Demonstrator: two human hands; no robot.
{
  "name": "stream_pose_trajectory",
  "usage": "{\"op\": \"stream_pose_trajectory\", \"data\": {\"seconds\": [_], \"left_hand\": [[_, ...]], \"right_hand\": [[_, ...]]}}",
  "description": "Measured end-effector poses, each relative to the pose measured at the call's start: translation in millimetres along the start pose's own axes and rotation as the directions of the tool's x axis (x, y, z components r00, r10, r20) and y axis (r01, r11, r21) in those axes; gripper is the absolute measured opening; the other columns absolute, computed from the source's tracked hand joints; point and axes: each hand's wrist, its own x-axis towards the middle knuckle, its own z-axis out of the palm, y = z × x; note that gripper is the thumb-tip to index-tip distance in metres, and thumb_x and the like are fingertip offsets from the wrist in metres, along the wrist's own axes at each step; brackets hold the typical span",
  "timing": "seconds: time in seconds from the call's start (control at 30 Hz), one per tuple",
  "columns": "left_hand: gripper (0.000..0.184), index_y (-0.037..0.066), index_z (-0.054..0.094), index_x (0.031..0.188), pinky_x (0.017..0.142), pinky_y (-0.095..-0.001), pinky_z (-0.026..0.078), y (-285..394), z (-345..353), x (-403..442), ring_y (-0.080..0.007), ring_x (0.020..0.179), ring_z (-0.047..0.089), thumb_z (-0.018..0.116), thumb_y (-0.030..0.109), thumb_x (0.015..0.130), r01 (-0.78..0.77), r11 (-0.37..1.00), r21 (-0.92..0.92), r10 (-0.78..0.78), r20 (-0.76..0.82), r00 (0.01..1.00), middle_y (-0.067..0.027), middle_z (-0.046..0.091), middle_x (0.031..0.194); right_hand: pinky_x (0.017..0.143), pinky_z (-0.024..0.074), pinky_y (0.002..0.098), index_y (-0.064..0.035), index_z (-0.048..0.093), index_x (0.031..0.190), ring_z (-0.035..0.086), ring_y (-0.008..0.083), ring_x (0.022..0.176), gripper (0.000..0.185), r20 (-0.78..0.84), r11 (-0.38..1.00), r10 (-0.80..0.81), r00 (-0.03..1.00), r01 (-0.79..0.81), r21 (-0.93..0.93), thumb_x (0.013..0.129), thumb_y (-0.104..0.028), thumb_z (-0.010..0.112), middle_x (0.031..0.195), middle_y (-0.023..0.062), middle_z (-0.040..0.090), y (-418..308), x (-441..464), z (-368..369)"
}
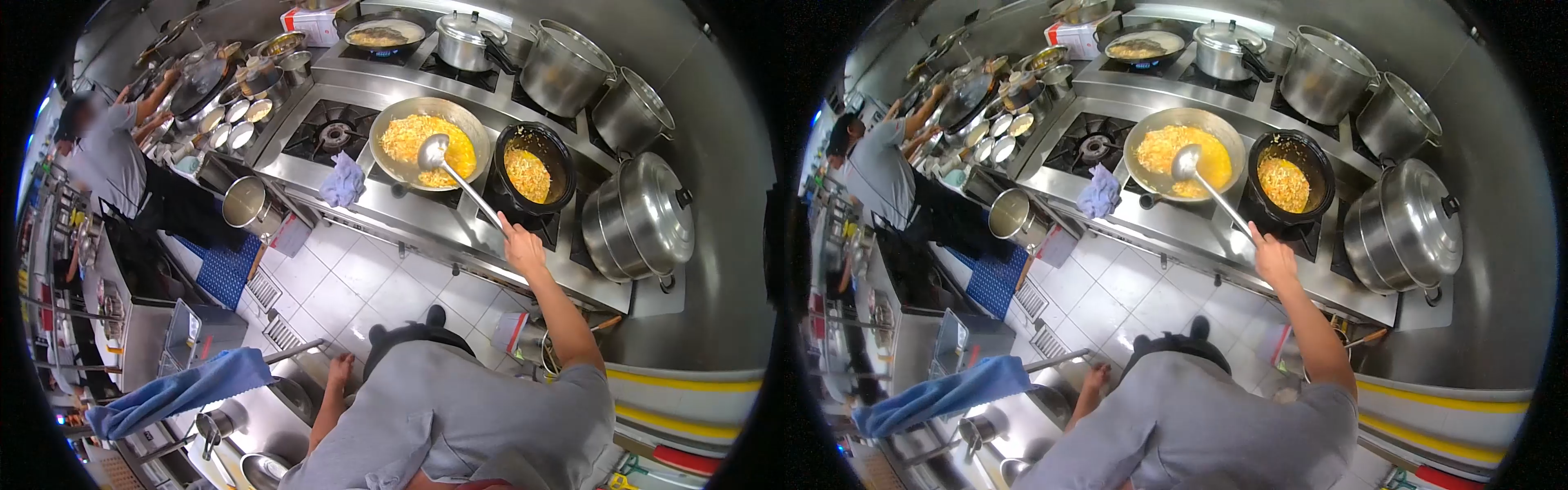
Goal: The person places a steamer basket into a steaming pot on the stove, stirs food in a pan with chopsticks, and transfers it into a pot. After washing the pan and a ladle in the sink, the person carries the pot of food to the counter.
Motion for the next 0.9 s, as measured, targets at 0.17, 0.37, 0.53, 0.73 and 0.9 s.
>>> {"op": "stream_pose_trajectory", "data": {"seconds": [0.17,0.37,0.53,0.73,0.9], "left_hand": [[0.044,-0.001,0.064,0.115,0.069,-0.0270,0.048,228,119,1,-0.0151,0.079,0.061,0.059,0.037,0.093,-0.173,0.965,0.197,0.168,0.039,0.985,-0.0095,0.068,0.094],[0.080,-0.003,0.059,0.121,0.074,-0.0317,0.050,404,237,49,-0.0219,0.089,0.060,0.035,0.068,0.094,-0.129,0.986,-0.105,0.156,0.321,0.934,-0.0136,0.062,0.101],[0.078,-0.003,0.056,0.121,0.075,-0.0332,0.052,463,264,88,-0.0225,0.084,0.060,0.036,0.067,0.094,0.235,0.893,-0.385,0.012,0.541,0.841,-0.0129,0.061,0.102],[0.032,-0.004,0.051,0.099,0.046,-0.0208,0.042,477,282,152,-0.0138,0.061,0.051,0.053,0.028,0.096,0.819,0.414,-0.398,-0.144,0.859,0.490,-0.0093,0.054,0.079],[0.015,0.003,0.050,0.084,0.036,-0.0209,0.028,483,274,107,-0.0098,0.046,0.038,0.055,0.015,0.092,0.729,0.587,-0.353,-0.137,0.844,0.519,-0.0044,0.048,0.070]], "right_hand": [[0.077,0.0529,0.0481,-0.0235,0.038,0.147,0.065,0.0370,0.085,0.067,-0.160,0.962,0.008,0.987,0.036,0.270,0.084,-0.012,0.057,0.099,0.0158,0.063,-27,39,22],[0.076,0.0527,0.0482,-0.0208,0.045,0.143,0.065,0.0377,0.084,0.060,-0.209,0.937,0.059,0.976,0.018,0.348,0.084,-0.012,0.055,0.097,0.0168,0.064,-72,103,38],[0.074,0.0526,0.0496,-0.0144,0.043,0.141,0.065,0.0408,0.083,0.058,-0.139,0.951,0.037,0.990,0.007,0.308,0.085,-0.012,0.056,0.098,0.0197,0.064,-36,68,38],[0.071,0.0519,0.0507,-0.0102,0.043,0.139,0.064,0.0407,0.077,0.056,-0.126,0.934,0.148,0.981,-0.097,0.344,0.085,-0.014,0.059,0.094,0.0206,0.064,-37,3,81],[0.070,0.0496,0.0553,-0.0023,0.044,0.129,0.062,0.0450,0.077,0.046,-0.075,0.818,0.401,0.913,-0.320,0.477,0.088,-0.017,0.059,0.093,0.0272,0.063,-92,-8,109]]}}
